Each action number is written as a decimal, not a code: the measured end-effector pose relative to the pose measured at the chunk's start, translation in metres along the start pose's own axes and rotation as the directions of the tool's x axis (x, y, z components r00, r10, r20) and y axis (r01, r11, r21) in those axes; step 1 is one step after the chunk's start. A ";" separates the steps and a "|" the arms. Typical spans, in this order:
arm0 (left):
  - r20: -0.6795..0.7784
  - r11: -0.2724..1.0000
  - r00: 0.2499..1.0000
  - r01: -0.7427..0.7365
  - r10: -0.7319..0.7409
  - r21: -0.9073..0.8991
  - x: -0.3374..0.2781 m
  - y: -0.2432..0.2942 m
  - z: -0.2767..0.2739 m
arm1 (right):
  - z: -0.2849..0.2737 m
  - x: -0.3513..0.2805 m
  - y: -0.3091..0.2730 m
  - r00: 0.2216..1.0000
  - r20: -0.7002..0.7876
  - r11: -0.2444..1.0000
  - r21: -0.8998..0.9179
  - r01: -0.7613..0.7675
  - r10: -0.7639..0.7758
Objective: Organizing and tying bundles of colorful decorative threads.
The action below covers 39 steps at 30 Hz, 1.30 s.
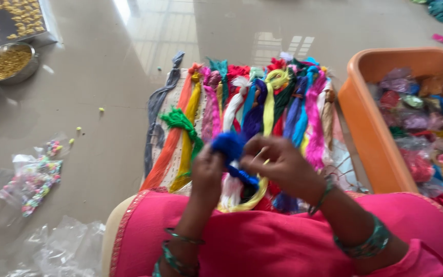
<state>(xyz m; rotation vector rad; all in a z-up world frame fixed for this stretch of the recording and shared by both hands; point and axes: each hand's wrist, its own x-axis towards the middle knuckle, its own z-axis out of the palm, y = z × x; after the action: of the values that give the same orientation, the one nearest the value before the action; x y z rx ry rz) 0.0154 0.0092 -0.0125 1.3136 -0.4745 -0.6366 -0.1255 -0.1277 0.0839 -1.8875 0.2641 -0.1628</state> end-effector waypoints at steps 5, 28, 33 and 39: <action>0.230 0.814 0.934 -0.351 0.273 0.463 -0.020 0.039 0.023 | -0.023 0.001 -0.015 0.961 -0.240 0.968 0.240 -0.078 0.137; 0.193 0.981 0.981 0.039 -0.002 -0.190 -0.008 0.030 0.016 | -0.014 0.002 -0.003 0.988 -0.150 0.998 -0.047 -0.047 0.039; 0.275 0.942 0.918 -0.322 0.286 0.098 -0.012 0.026 0.019 | -0.013 0.000 -0.007 0.974 -0.227 0.990 -0.141 -0.032 -0.001; 0.262 0.976 0.954 -0.182 0.147 0.115 -0.011 0.026 0.018 | -0.010 0.000 -0.014 0.979 -0.204 0.961 -0.267 -0.065 0.009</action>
<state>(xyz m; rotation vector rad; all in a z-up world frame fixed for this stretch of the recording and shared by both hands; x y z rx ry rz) 0.0000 0.0068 0.0171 1.3121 -0.8416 -0.6425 -0.1263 -0.1329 0.1003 -2.1403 0.4803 -0.3056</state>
